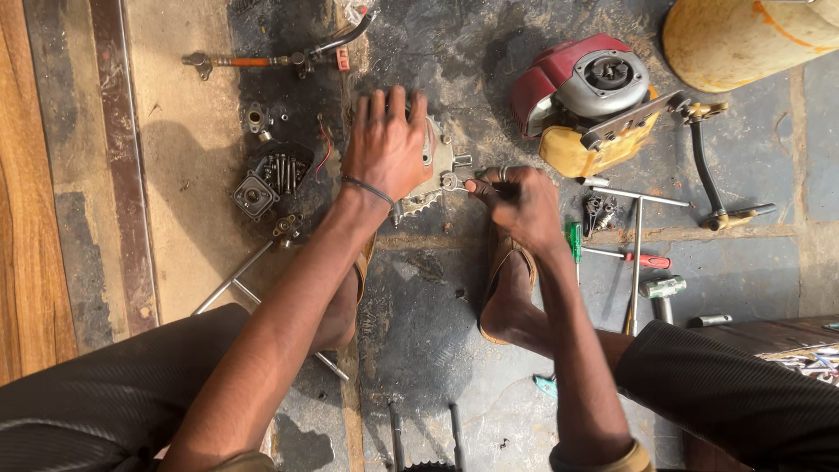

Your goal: The person disassembles a small engine cylinder, removes internal components, and uses a wrench to tighten bolts on the cylinder head. They handle the cylinder and various small parts while seated on the floor.

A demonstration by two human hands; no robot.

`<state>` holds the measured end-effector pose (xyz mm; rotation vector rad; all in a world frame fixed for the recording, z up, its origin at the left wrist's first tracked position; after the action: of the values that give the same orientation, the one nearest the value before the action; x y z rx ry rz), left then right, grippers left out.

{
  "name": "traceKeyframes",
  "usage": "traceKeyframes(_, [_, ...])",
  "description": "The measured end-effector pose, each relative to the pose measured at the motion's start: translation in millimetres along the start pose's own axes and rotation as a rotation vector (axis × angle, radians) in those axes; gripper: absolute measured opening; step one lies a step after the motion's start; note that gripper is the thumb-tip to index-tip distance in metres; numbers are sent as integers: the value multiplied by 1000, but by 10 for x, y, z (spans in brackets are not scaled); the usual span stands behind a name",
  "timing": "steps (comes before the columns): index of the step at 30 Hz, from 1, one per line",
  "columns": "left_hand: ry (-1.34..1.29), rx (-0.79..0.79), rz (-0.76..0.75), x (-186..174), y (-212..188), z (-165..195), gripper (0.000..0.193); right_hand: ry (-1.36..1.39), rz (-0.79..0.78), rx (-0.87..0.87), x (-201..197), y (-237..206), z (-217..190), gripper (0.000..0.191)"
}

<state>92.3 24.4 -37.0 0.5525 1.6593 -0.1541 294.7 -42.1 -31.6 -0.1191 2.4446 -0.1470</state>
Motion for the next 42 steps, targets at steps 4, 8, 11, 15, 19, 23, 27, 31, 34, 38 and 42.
traceKeyframes(4, [-52, -43, 73, 24, -37, 8, 59, 87, 107, 56, 105, -139, -31, 23])
traceKeyframes(8, [-43, -49, 85, 54, -37, 14, 56, 83, 283, 7, 177, -255, -70, 28])
traceKeyframes(11, [-48, -57, 58, 38, -18, 9, 63, 95, 305, 64, 210, -304, -103, 29])
traceKeyframes(15, [-72, -73, 68, -41, -21, 14, 67, 127, 343, 140, 241, -371, -189, 28])
traceKeyframes(19, [-86, -68, 92, -75, -24, 14, 65, 165, 413, 139, 275, -439, -270, 29])
traceKeyframes(23, [-52, -67, 131, -33, -23, 21, 52, 141, 438, 192, 323, -484, -267, 30])
traceKeyframes(27, [14, -67, 178, -7, -14, 41, 45, 160, 510, 215, 405, -506, -214, 35])
traceKeyframes(31, [-15, -72, 139, -22, -5, 42, 47, 128, 549, 131, 481, -504, -102, 39])
traceKeyframes(34, [-23, -76, 80, -31, 22, 34, 56, 223, 469, 133, 485, -452, 76, 42])
traceKeyframes(38, [30, -53, 101, -49, 54, 31, 61, 132, 337, 108, 273, -318, 281, 28])
traceKeyframes(42, [-55, -53, -7, -11, 74, -36, 69, 128, 267, 173, 188, -353, 195, 39])
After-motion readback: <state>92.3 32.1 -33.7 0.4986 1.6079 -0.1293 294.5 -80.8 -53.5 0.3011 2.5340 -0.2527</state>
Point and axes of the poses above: each hand's wrist, its own y-axis towards the middle knuckle, its own x-axis out of the palm, z = x × y, the point moved 3 cm from there along y, towards the middle knuckle, and after that the axes turned 9 degrees about y, right-handed, at the moved point
